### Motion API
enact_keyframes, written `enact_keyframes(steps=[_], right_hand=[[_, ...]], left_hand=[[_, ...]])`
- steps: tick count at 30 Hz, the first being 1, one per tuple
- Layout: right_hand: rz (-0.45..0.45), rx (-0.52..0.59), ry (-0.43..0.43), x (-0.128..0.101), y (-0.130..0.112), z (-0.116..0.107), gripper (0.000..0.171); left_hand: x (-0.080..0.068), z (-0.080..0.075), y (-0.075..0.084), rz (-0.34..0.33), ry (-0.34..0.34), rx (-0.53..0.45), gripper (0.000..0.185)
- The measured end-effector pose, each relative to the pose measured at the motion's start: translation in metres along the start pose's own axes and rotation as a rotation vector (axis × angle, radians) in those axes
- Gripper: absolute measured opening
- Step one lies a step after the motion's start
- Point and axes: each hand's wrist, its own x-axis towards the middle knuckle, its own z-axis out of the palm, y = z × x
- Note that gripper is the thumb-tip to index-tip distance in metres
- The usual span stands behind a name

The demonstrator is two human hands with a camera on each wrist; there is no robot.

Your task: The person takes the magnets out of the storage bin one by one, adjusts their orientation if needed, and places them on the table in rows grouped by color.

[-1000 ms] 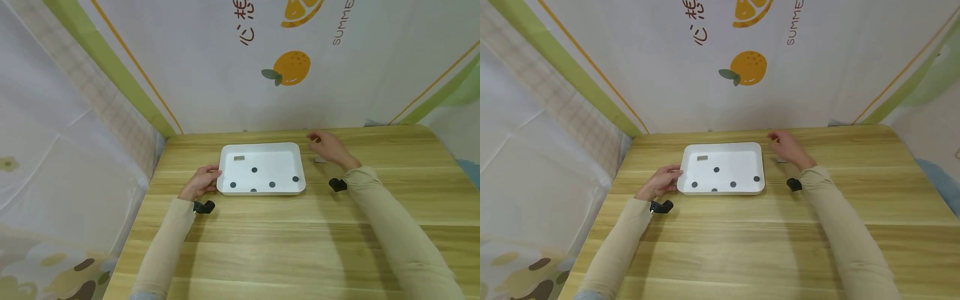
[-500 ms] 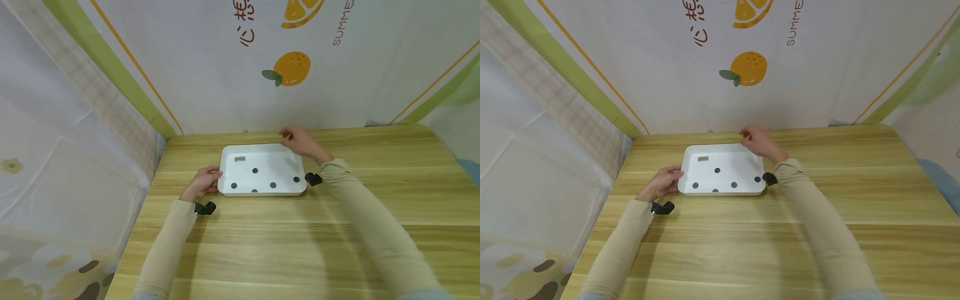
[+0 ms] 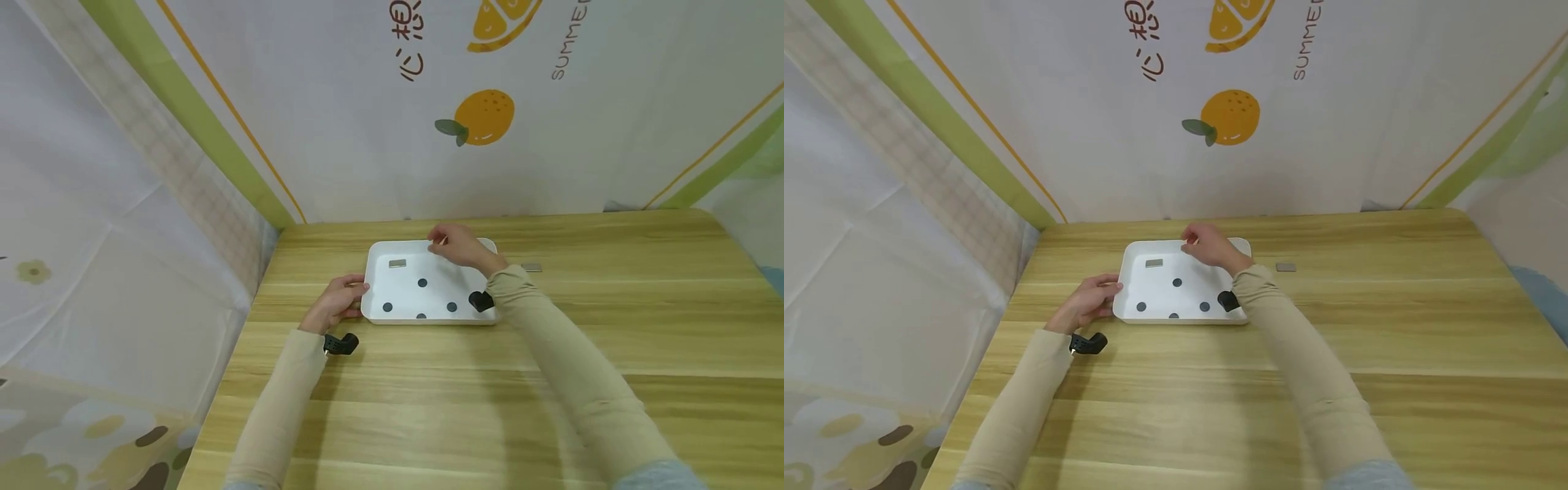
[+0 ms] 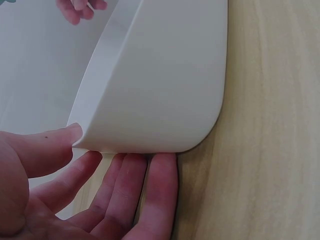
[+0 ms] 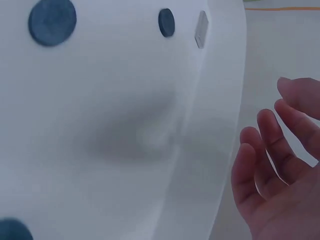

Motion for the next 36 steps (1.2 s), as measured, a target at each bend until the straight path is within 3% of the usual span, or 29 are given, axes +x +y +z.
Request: enact_keyframes(steps=[8,16,22,26,30,36], right_hand=[[0.002,-0.011,-0.073,0.011,-0.004,0.029,0.029],[-0.044,-0.105,-0.154,0.021,-0.012,0.048,0.033],[-0.056,-0.205,-0.162,0.027,-0.02,0.056,0.037],[-0.054,-0.272,-0.217,0.03,-0.024,0.06,0.037],[-0.059,-0.325,-0.272,0.03,-0.028,0.058,0.033],[-0.059,-0.36,-0.286,0.034,-0.033,0.054,0.024]], left_hand=[[-0.001,-0.002,-0.001,-0.004,0.008,0.009,0.047],[-0.003,-0.001,0.001,0.001,-0.007,0.015,0.046],[0.001,-0.002,-0.003,0.006,0.011,0.004,0.044],[0.002,-0.002,-0.003,0.0,0.02,0.0,0.044],[0.002,-0.001,-0.003,-0.006,0.018,0.0,0.044],[0.004,-0.001,-0.004,0.001,0.028,0.009,0.043]])
